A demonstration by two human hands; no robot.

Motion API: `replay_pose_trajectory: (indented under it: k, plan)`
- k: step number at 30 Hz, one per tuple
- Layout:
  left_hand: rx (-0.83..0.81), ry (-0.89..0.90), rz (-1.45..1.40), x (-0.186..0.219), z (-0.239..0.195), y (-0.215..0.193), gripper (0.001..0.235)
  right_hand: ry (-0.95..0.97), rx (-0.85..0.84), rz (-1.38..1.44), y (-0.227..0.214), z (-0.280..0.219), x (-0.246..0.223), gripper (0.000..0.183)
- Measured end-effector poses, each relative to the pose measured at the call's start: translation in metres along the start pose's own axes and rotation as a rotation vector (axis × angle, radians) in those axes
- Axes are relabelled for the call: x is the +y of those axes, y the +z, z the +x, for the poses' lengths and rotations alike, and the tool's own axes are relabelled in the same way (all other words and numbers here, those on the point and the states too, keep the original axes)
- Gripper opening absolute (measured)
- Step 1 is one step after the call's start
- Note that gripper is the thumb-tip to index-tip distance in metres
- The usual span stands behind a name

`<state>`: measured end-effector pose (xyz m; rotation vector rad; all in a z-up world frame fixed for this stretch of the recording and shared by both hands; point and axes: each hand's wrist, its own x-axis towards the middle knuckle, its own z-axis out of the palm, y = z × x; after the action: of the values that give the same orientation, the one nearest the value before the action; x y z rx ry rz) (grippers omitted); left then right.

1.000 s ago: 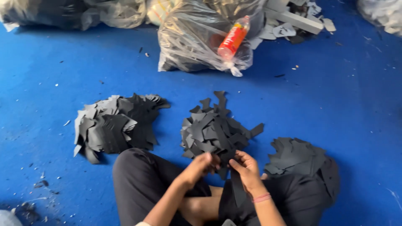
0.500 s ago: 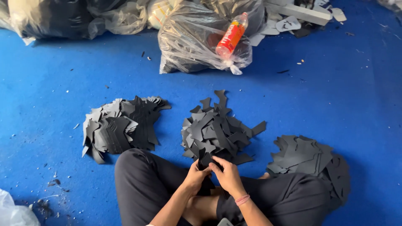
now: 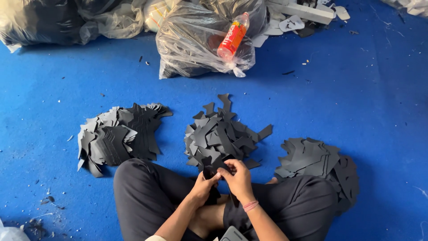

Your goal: The person sorts and organizes cut shoe upper components into stacks on the floor.

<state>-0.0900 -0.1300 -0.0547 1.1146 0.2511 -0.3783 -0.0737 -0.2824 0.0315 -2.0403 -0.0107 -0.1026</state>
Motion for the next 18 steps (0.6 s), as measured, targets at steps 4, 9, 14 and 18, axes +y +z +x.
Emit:
replay_pose_trajectory:
  k: [4,9,14,18]
  plan:
    - [0.049,-0.181,-0.195,0.025,-0.011,0.01,0.026,0.178,0.067,0.289,-0.006,0.01,0.037,0.027]
    - [0.035,-0.268,-0.398,0.026,-0.008,0.005,0.034,0.208,0.209,0.383,-0.083,0.026,0.017,0.023]
    - [-0.068,-0.19,-0.425,0.024,-0.003,-0.001,0.049,0.006,0.71,0.197,-0.207,0.047,0.029,0.025]
    - [0.002,-0.145,-0.417,0.047,-0.008,0.005,0.063,-0.009,0.809,0.034,-0.278,0.06,0.116,0.028]
